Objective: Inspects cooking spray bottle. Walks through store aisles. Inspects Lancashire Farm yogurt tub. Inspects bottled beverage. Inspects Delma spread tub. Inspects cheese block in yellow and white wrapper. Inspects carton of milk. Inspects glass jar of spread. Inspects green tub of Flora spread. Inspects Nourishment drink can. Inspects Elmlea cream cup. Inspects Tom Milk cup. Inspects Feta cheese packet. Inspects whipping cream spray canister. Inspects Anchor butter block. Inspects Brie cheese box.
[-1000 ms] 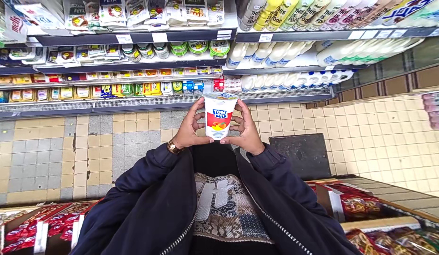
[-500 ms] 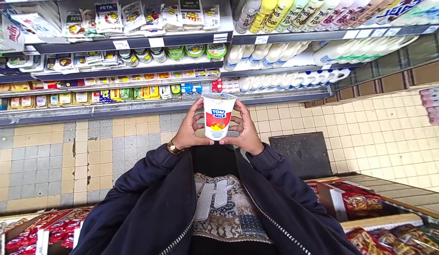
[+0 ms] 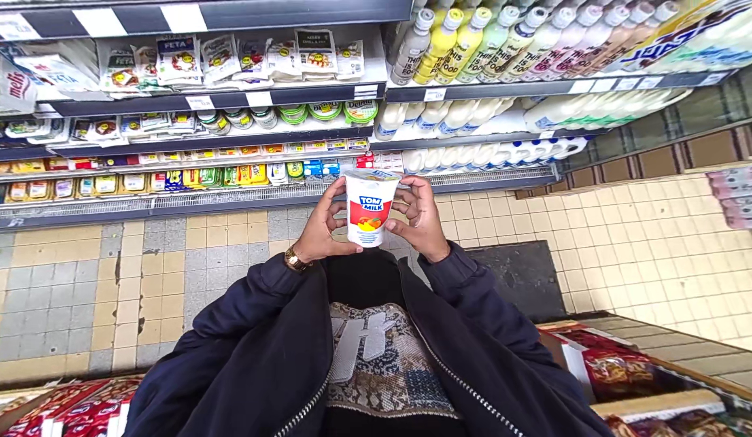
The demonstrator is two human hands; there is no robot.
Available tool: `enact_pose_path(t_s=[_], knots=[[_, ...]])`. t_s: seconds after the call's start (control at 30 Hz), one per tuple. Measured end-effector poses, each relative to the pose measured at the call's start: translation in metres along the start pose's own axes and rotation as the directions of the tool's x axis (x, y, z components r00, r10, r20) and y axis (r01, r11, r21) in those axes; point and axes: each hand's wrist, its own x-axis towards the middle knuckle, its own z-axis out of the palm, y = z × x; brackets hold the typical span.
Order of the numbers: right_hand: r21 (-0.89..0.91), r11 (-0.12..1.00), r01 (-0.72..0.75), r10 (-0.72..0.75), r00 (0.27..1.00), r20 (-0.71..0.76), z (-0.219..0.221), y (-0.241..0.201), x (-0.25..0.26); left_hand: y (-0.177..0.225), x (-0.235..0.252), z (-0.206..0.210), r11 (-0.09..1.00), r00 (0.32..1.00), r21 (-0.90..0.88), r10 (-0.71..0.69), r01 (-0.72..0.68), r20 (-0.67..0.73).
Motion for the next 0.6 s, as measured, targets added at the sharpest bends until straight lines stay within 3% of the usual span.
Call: enact_pose_path(t_s=[0.13, 0.47, 0.6], knots=[[0.000, 0.998, -0.059, 0.059, 0.995, -0.074, -0.014, -0.010, 0.034, -0.001, 0.026, 0.005, 0.999, 1.000, 0.021, 0.026, -0.026, 0.000], [-0.163, 0.984, -0.068, 0.081, 0.994, 0.079, -0.067, -0.043, 0.113, -0.009, 0.091, 0.014, 0.989, 0.995, 0.117, 0.092, -0.088, -0.031], [-0.074, 0.994, -0.077, 0.078, 0.997, 0.015, -0.082, -0.044, 0.135, -0.009, 0.117, 0.019, 0.982, 0.991, 0.161, 0.113, -0.101, -0.066]])
